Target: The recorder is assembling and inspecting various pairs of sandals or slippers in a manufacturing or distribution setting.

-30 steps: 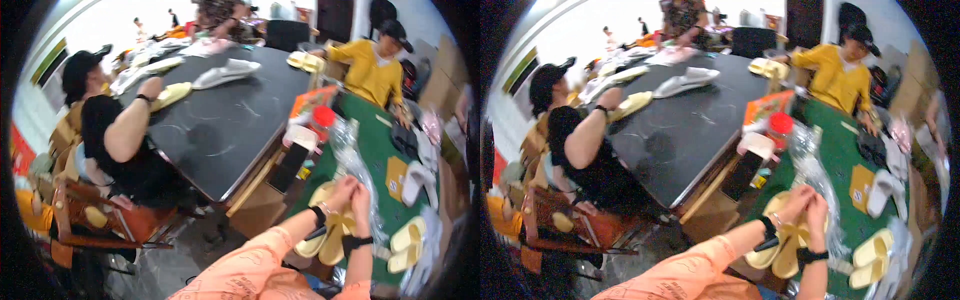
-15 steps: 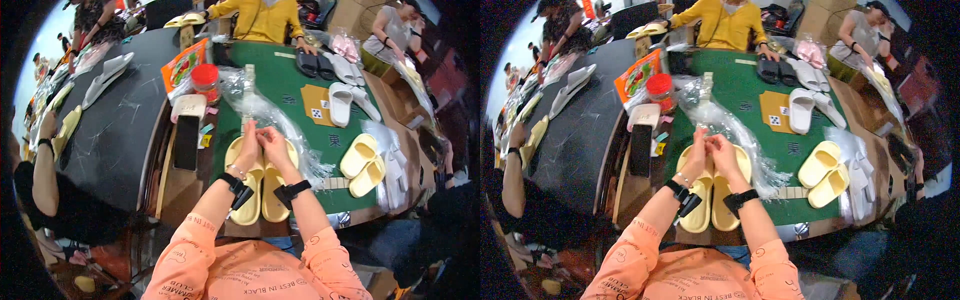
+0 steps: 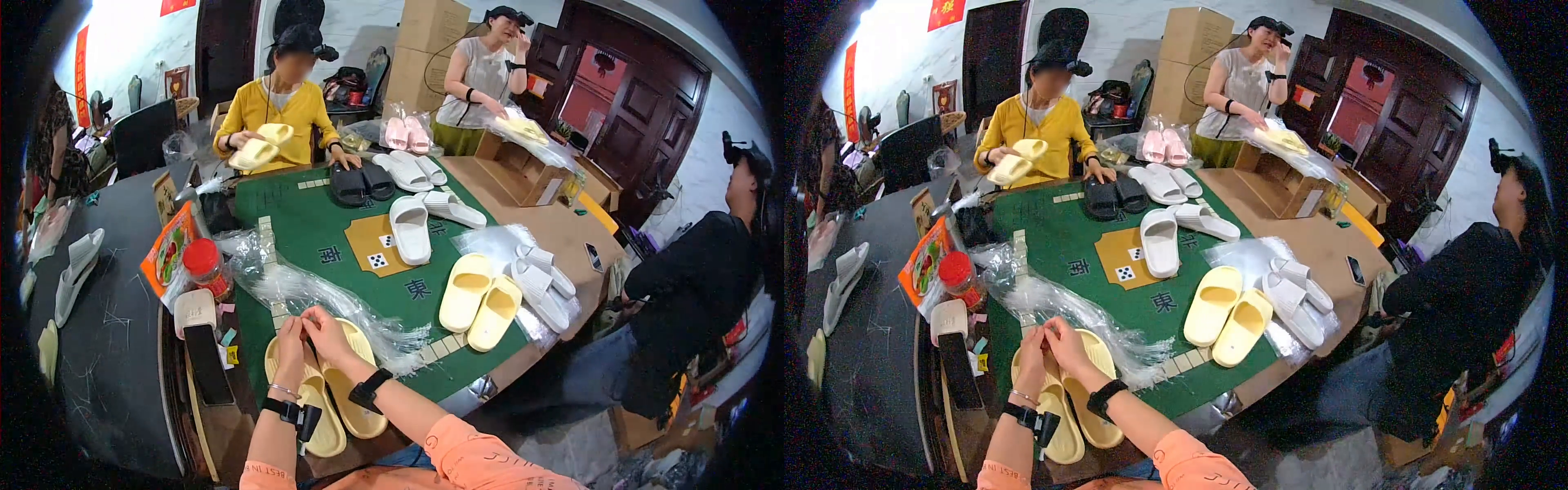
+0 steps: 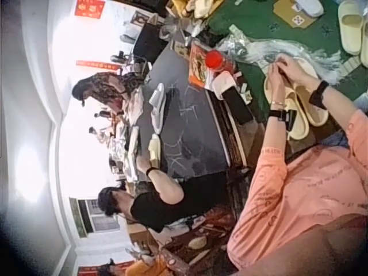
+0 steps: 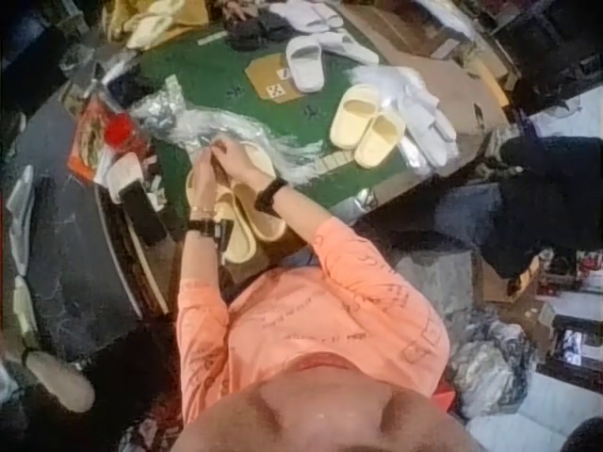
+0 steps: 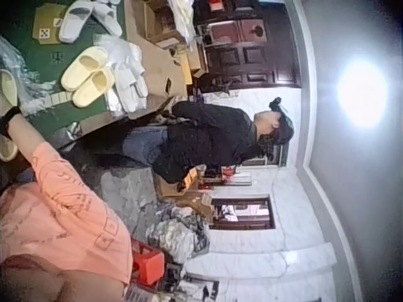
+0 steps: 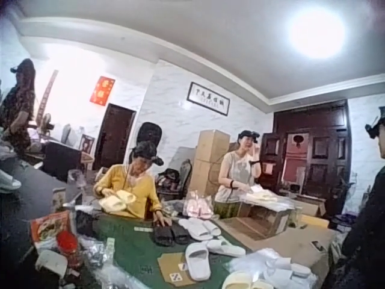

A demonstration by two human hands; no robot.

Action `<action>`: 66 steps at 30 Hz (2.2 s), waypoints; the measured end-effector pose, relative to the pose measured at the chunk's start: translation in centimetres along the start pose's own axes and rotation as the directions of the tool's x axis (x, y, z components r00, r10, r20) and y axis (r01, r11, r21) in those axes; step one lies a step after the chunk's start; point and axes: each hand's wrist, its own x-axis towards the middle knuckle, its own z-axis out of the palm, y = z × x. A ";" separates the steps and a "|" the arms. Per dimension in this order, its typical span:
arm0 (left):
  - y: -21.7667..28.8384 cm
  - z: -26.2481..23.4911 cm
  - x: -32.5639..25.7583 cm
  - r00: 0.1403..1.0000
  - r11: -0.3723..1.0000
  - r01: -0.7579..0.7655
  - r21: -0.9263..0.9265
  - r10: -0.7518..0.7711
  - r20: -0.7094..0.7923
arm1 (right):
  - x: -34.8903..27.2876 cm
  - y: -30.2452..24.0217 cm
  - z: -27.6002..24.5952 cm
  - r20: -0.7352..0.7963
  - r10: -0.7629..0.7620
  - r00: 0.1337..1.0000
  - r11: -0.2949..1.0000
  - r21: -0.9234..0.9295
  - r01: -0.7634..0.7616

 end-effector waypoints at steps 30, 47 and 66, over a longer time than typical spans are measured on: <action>0.6 -0.1 -0.7 0.990 0.960 -0.070 -0.272 0.034 -0.134 | -0.3 -0.6 0.3 -0.023 -0.070 0.997 0.995 -0.076 0.068; 0.7 -0.2 -0.8 0.992 0.963 -0.067 -0.261 0.036 -0.122 | -0.3 -0.7 0.2 -0.019 -0.053 0.998 0.994 -0.098 0.051; 1.2 -0.5 -1.6 0.977 0.992 -0.124 0.036 0.128 -0.173 | -0.6 -0.6 1.2 -0.087 -0.043 0.995 0.994 -0.107 0.033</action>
